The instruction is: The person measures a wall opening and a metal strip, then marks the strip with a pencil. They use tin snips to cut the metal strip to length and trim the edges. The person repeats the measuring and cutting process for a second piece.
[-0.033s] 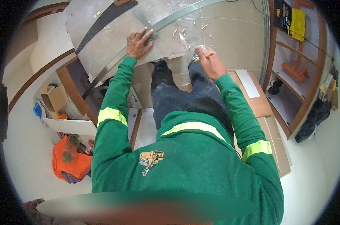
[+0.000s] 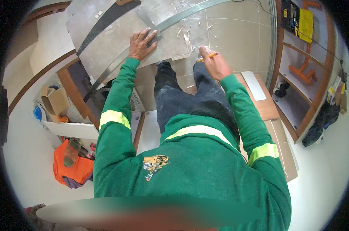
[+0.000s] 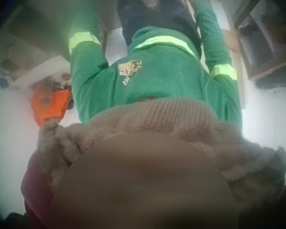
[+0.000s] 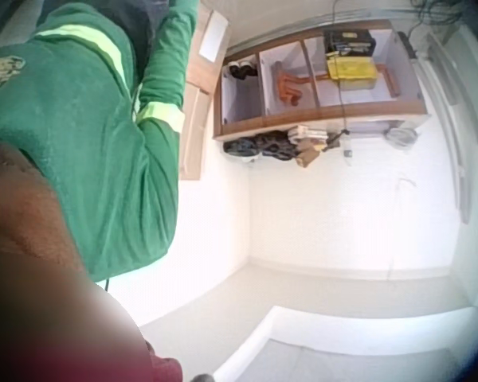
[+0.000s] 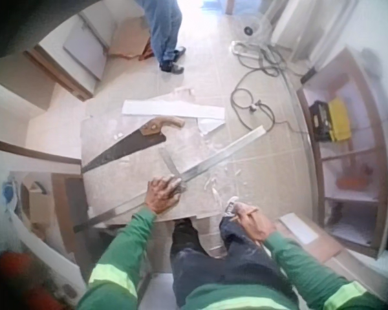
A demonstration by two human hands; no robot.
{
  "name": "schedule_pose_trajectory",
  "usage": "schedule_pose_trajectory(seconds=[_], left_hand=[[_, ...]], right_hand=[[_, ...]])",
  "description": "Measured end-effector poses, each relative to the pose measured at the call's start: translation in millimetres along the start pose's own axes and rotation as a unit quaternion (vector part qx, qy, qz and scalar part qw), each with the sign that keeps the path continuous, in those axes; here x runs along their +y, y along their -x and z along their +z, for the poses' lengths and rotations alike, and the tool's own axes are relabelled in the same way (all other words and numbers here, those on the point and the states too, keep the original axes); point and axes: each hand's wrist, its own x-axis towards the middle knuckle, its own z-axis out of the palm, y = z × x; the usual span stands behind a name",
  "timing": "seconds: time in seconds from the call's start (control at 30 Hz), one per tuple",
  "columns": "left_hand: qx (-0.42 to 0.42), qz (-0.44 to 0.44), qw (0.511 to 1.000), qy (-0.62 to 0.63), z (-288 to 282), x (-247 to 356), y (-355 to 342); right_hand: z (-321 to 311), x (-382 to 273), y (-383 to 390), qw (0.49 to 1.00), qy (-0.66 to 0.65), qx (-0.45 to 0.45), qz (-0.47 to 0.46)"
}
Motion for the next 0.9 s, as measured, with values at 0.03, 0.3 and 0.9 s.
schedule_pose_trajectory(seconds=[0.03,0.3,0.9], left_hand=[[0.004,0.006,1.000,-0.001,3,-2,1],[0.016,0.011,1.000,-0.003,11,-6,7],[0.057,0.016,0.997,-0.046,25,2,15]], right_hand=[[-3,-6,-6,0.999,0.006,-0.032,0.015],[57,-62,-109,0.965,-0.111,0.050,-0.233],[67,-41,-99,0.979,-0.009,-0.036,-0.200]])
